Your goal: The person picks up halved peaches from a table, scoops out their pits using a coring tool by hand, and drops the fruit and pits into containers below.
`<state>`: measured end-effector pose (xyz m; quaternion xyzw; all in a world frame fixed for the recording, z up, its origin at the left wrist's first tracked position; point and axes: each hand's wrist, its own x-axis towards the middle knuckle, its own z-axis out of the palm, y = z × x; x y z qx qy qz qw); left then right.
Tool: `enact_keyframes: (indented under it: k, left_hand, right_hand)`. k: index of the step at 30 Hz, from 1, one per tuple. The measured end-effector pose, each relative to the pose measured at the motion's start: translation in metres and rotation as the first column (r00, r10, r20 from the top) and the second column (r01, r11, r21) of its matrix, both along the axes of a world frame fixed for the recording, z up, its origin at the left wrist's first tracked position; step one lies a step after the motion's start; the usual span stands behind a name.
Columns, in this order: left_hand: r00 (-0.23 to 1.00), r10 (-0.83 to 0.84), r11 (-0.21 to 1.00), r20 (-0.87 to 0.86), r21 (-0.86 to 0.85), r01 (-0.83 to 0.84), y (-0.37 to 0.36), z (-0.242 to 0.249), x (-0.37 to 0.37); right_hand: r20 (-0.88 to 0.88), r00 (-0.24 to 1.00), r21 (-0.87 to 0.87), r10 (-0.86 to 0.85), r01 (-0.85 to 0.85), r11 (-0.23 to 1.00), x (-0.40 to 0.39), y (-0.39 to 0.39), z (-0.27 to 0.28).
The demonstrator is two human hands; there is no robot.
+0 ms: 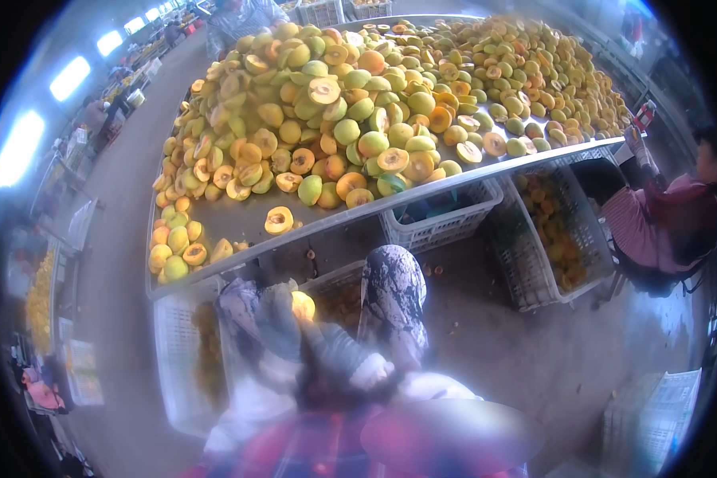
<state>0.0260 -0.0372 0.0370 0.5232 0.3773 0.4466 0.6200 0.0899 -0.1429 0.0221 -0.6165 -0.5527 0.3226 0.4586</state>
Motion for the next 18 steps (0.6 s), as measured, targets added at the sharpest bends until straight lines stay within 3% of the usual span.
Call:
enact_keyframes:
  k: [1,2,3,4,5,6,7,8,9,12,13,14,16,17,18]
  left_hand:
    - [0.982,-0.133,0.989,-0.138,0.051,0.141,0.0,0.019,0.0]
    - [0.982,-0.132,0.989,-0.133,0.051,0.14,0.006,0.003,-0.001]
    - [0.984,-0.027,0.999,-0.174,0.016,0.031,0.017,-0.027,-0.001]
    - [0.972,0.074,0.997,-0.221,-0.014,-0.079,0.019,-0.022,0.005]
    - [0.973,0.075,0.997,-0.22,-0.015,-0.081,0.019,-0.017,0.006]
    - [0.947,0.152,0.825,-0.282,0.564,0.036,0.019,-0.011,0.006]
    - [0.924,0.253,0.345,-0.287,0.919,0.192,0.018,0.001,0.007]
    - [0.924,0.258,0.342,-0.283,0.921,0.186,0.02,0.001,0.007]
    - [0.908,0.144,0.487,-0.394,0.827,0.282,0.027,-0.001,0.004]
    - [0.769,-0.289,0.755,-0.57,0.359,0.549,0.045,-0.012,-0.009]
    - [0.702,-0.437,0.771,-0.563,0.168,0.614,0.046,-0.01,-0.01]
    - [0.704,-0.434,0.774,-0.562,0.168,0.611,0.048,-0.007,-0.009]
    - [0.575,-0.603,0.741,-0.552,-0.122,0.66,0.055,0.0,-0.007]
    - [0.574,-0.604,0.74,-0.553,-0.121,0.662,0.058,-0.007,-0.009]
    - [0.637,-0.513,0.663,-0.575,0.206,0.72,0.063,-0.021,-0.012]
  right_hand:
    - [0.004,1.0,0.001,-0.001,0.001,1.0,0.001,0.0,-0.002]
    - [0.001,1.0,0.08,-0.016,0.016,0.997,0.0,0.0,-0.005]
    - [-0.004,1.0,0.16,-0.03,0.031,0.987,0.001,0.001,-0.008]
    - [-0.002,1.0,0.162,-0.03,0.03,0.986,0.001,0.004,-0.011]
    - [-0.277,0.961,0.075,0.001,0.02,0.997,0.0,0.005,-0.015]
    - [-0.533,0.846,-0.01,0.009,-0.017,1.0,-0.001,0.003,-0.018]
    - [-0.58,0.815,-0.019,0.004,-0.019,1.0,-0.004,0.005,-0.022]
    - [-0.512,0.859,-0.008,0.015,-0.022,1.0,-0.007,0.004,-0.025]
    - [-0.388,0.921,0.008,0.017,-0.016,1.0,-0.01,0.003,-0.028]
    - [0.08,0.996,0.099,0.048,-0.056,0.994,-0.013,-0.003,-0.027]
    - [0.187,0.981,0.107,0.055,-0.076,0.991,-0.012,-0.005,-0.025]
    - [0.26,0.964,0.111,0.062,-0.093,0.989,-0.011,-0.006,-0.022]
    - [0.311,0.948,0.114,0.068,-0.108,0.988,-0.007,-0.005,-0.011]
    - [0.25,0.965,0.137,0.08,-0.117,0.984,-0.001,-0.002,0.001]
    - [0.188,0.978,0.161,0.091,-0.122,0.979,0.004,0.0,0.007]
